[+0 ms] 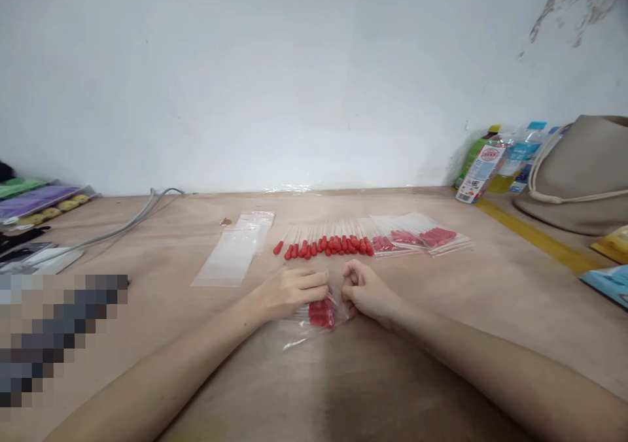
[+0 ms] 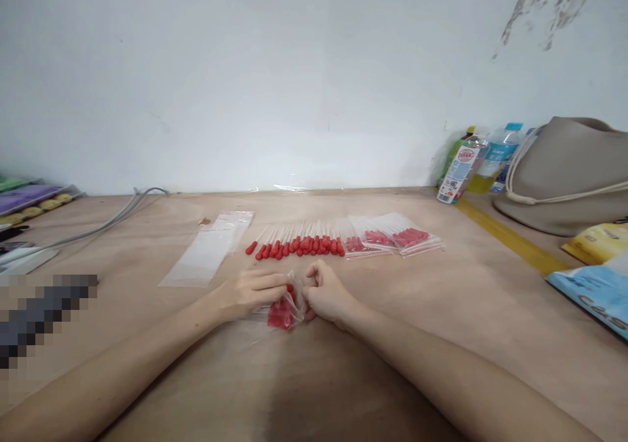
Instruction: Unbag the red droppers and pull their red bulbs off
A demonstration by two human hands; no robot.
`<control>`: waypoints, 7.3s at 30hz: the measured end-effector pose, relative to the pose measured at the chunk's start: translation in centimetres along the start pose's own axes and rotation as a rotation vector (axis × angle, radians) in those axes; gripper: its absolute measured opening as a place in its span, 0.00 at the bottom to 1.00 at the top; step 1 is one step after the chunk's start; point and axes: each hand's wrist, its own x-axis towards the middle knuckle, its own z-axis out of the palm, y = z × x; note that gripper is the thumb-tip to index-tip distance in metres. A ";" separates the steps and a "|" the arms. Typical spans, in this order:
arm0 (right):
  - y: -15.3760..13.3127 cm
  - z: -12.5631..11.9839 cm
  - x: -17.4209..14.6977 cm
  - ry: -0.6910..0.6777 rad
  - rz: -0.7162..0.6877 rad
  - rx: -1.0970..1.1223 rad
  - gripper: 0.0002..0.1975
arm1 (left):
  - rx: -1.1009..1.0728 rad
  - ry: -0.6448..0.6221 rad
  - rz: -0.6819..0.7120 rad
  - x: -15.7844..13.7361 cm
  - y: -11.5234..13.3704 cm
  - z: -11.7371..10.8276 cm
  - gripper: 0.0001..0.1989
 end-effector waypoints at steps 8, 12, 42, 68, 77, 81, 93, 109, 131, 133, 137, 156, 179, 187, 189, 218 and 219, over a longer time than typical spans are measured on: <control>1.4 -0.5 0.3 -0.056 -0.286 -0.255 0.04 | -0.153 0.076 -0.309 0.0 0.5 -1.4 0.11; 2.0 -1.2 0.7 -0.064 -0.461 -0.473 0.07 | -0.350 -0.045 -0.529 0.3 2.1 -2.1 0.18; 0.4 -0.9 0.4 -0.194 -0.372 -0.570 0.05 | -0.529 -0.031 -0.579 -2.2 3.3 -1.4 0.26; -0.7 -3.6 0.4 -0.400 -0.518 -0.586 0.08 | -0.583 -0.086 -0.654 -2.3 3.4 -1.5 0.25; -0.6 -4.8 0.8 -0.429 -0.556 -0.583 0.13 | -0.577 -0.104 -0.675 -2.4 3.4 -1.5 0.25; -0.9 -4.8 0.6 -0.410 -0.586 -0.669 0.10 | -0.574 -0.116 -0.686 -2.4 3.4 -1.5 0.25; -3.9 -8.5 0.8 -0.301 -0.500 -0.469 0.09 | -0.586 -0.095 -0.673 -2.4 3.3 -1.4 0.25; -3.8 -3.2 7.0 0.440 -1.052 -0.632 0.09 | -0.601 -0.068 -0.654 -2.5 3.3 -1.3 0.25; 1.0 -4.7 0.3 0.194 -0.819 -0.795 0.07 | -0.562 -0.097 -0.686 -2.5 3.4 -1.5 0.26; 1.2 -4.3 0.0 0.060 -0.810 -0.817 0.06 | -0.550 -0.099 -0.686 -2.5 3.5 -1.5 0.26; 0.8 -3.3 -0.1 -0.142 -0.818 -0.826 0.06 | -0.528 -0.102 -0.676 -2.5 3.6 -1.7 0.24; 0.6 -1.3 -0.6 -0.198 -0.789 -0.795 0.04 | -0.499 -0.061 -0.689 -2.3 3.6 -1.2 0.20; -3.3 -9.8 1.1 0.089 -0.487 -0.159 0.15 | -0.191 -0.405 -0.418 -2.6 4.0 -3.0 0.30; -4.2 -6.1 3.0 0.449 -0.820 -0.208 0.13 | 0.096 -0.496 -0.804 -0.8 6.5 -4.3 0.31; -4.2 -4.3 3.9 0.525 -1.041 -0.388 0.08 | 0.078 -0.525 -0.872 -0.6 6.2 -5.2 0.30; -0.6 -3.2 3.7 0.526 -1.229 -1.095 0.08 | -0.425 -0.204 -1.401 -10.8 -8.4 -8.4 0.16; -0.2 -4.1 3.1 0.545 -1.230 -1.124 0.07 | -0.359 -0.165 -1.422 -11.5 -9.2 -8.3 0.16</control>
